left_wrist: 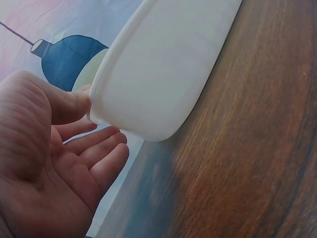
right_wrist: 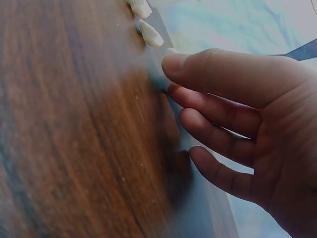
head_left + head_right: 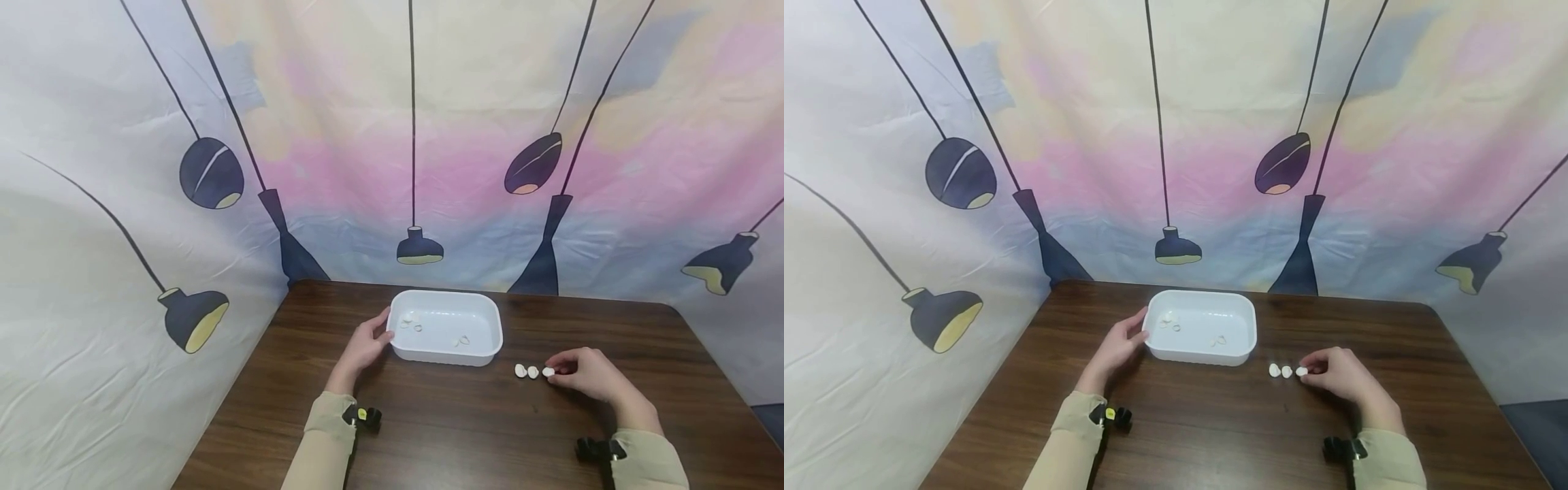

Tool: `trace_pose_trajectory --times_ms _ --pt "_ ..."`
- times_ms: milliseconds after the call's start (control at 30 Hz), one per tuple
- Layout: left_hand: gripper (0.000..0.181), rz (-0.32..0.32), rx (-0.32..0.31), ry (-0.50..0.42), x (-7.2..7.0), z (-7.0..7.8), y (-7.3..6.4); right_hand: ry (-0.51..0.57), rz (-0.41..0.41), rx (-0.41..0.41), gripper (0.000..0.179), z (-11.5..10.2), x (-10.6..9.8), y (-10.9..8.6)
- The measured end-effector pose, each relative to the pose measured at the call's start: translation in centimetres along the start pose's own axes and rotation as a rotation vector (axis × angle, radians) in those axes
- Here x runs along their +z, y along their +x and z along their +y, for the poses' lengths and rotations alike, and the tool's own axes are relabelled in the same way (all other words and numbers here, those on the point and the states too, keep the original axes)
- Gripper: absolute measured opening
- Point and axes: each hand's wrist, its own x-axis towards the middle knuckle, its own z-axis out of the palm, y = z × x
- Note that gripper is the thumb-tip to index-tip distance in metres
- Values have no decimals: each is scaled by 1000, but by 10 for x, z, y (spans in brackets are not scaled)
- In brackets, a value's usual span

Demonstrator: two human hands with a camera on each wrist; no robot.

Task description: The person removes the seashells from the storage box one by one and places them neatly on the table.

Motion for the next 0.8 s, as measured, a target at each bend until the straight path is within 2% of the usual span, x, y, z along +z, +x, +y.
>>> trace_pose_trajectory --times_ms 300,600,800 --pt "58 0 -2 6 0 0 0 -47 4 -18 21 1 2 2" --pt "59 5 6 14 0 2 1 -45 31 -28 21 -2 2 3" --pt "60 12 10 19 0 1 1 -45 19 -55 18 -3 3 3"
